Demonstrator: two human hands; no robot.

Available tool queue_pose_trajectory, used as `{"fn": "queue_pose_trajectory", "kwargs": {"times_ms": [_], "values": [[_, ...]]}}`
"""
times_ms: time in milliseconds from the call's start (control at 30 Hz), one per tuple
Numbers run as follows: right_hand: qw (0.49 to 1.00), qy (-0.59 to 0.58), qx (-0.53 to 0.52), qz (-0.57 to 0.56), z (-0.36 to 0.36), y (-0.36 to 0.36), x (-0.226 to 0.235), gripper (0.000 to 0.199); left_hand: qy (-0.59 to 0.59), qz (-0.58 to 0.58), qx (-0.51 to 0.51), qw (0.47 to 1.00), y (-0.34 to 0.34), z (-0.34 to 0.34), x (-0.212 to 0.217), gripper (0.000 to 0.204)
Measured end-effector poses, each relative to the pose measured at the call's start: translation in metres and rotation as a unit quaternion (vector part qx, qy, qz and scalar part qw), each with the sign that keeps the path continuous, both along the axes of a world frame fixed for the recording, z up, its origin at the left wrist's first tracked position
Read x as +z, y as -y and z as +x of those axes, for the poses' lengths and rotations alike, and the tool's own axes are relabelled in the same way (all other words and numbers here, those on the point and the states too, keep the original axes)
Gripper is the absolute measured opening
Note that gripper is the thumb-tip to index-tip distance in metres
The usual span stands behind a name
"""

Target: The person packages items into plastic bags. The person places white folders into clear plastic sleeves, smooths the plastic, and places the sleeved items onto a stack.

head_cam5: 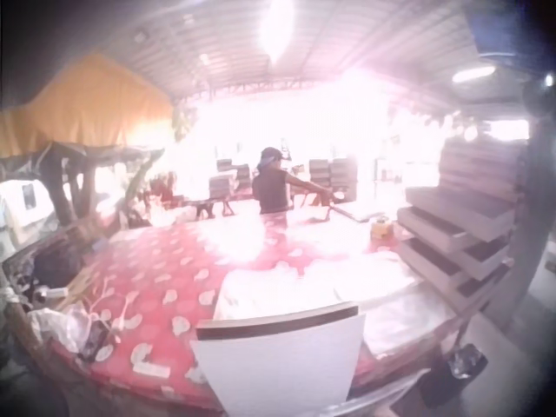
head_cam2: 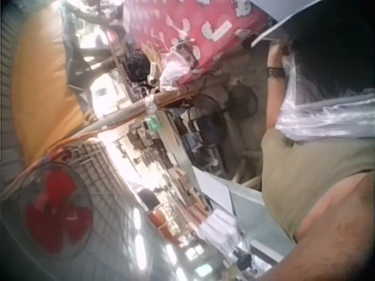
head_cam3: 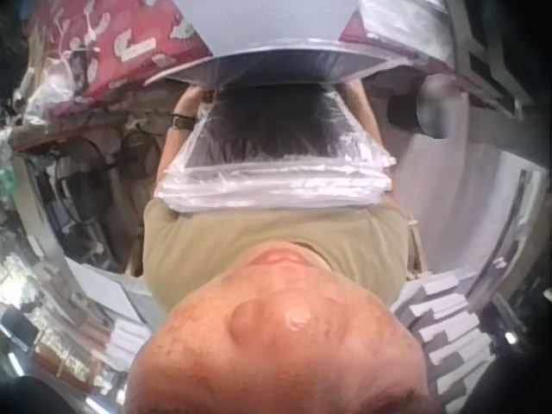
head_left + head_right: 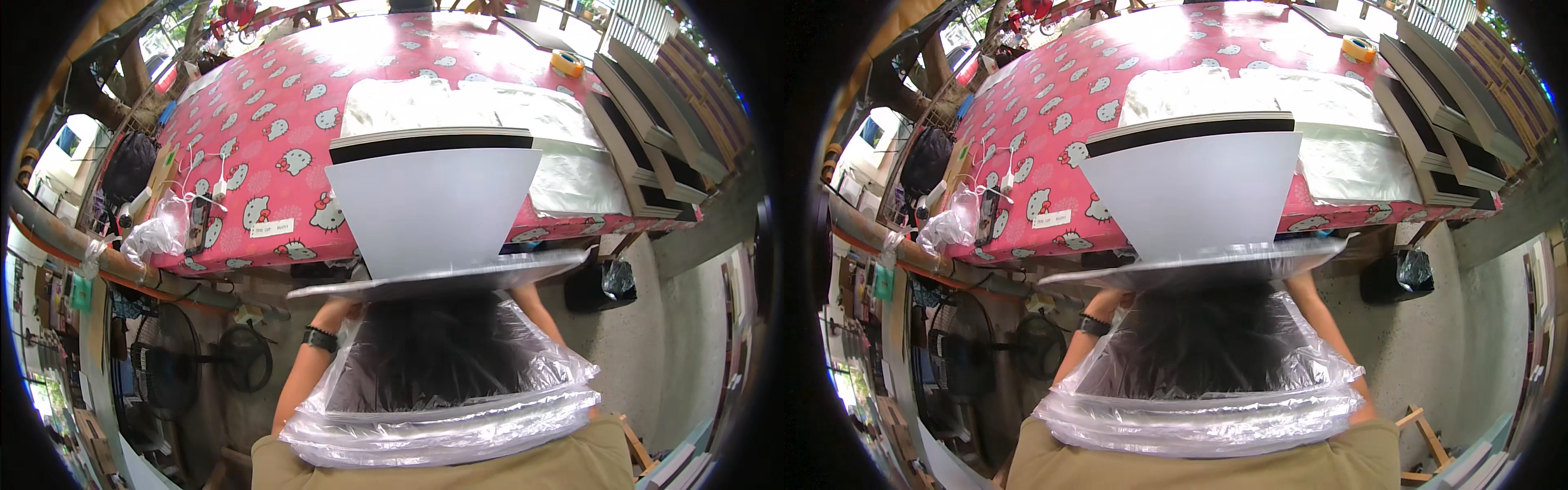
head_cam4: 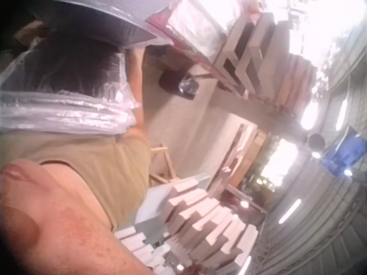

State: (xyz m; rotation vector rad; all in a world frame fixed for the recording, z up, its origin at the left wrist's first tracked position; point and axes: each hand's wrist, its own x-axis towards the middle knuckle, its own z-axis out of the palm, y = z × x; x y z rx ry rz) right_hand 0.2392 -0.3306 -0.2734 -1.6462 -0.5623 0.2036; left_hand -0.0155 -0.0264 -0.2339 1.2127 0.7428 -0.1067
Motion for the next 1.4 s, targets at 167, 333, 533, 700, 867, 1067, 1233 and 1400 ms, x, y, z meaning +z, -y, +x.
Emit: {"fn": "queue_pose_trajectory", "kwargs": {"times_ms": [167, 333, 533, 700, 867, 1067, 1233, 1400], "values": [[0.931, 0.049, -0.072, -0.354, -0.012, -0.027, -0.039, 0.018, -0.048, 0.361, -0.026, 0.931, -0.02, 0.013, -0.067, 0.05], [0.952, 0.087, -0.108, -0.272, 0.01, -0.015, 0.042, 0.016, -0.014, 0.539, 0.132, 0.832, -0.046, -0.001, -0.031, 0.034], [0.856, -0.161, 0.485, 0.073, -0.045, -0.011, 0.23, 0.037, 0.192, 0.334, 0.25, 0.888, -0.035, -0.037, 0.188, 0.018], [0.744, -0.136, 0.626, -0.193, -0.051, -0.043, 0.152, 0.043, 0.422, 0.264, -0.036, 0.867, 0.02, -0.003, 0.273, 0.023], [0.734, -0.004, 0.445, -0.513, -0.026, -0.061, 0.102, 0.038, 0.411, 0.171, -0.23, 0.865, 0.057, 0.027, 0.305, 0.027], [0.92, 0.002, 0.358, 0.158, -0.05, -0.083, 0.26, 0.032, 0.515, 0.059, -0.056, 0.853, 0.068, 0.074, 0.266, 0.039], [0.941, 0.11, 0.319, 0.013, -0.074, -0.106, 0.258, 0.012, 0.5, 0.361, 0.064, 0.785, 0.075, 0.093, 0.236, 0.039], [0.978, 0.029, 0.208, 0.006, -0.069, -0.097, 0.237, 0.003, 0.368, 0.139, -0.064, 0.917, 0.067, 0.079, 0.196, 0.034]]}}
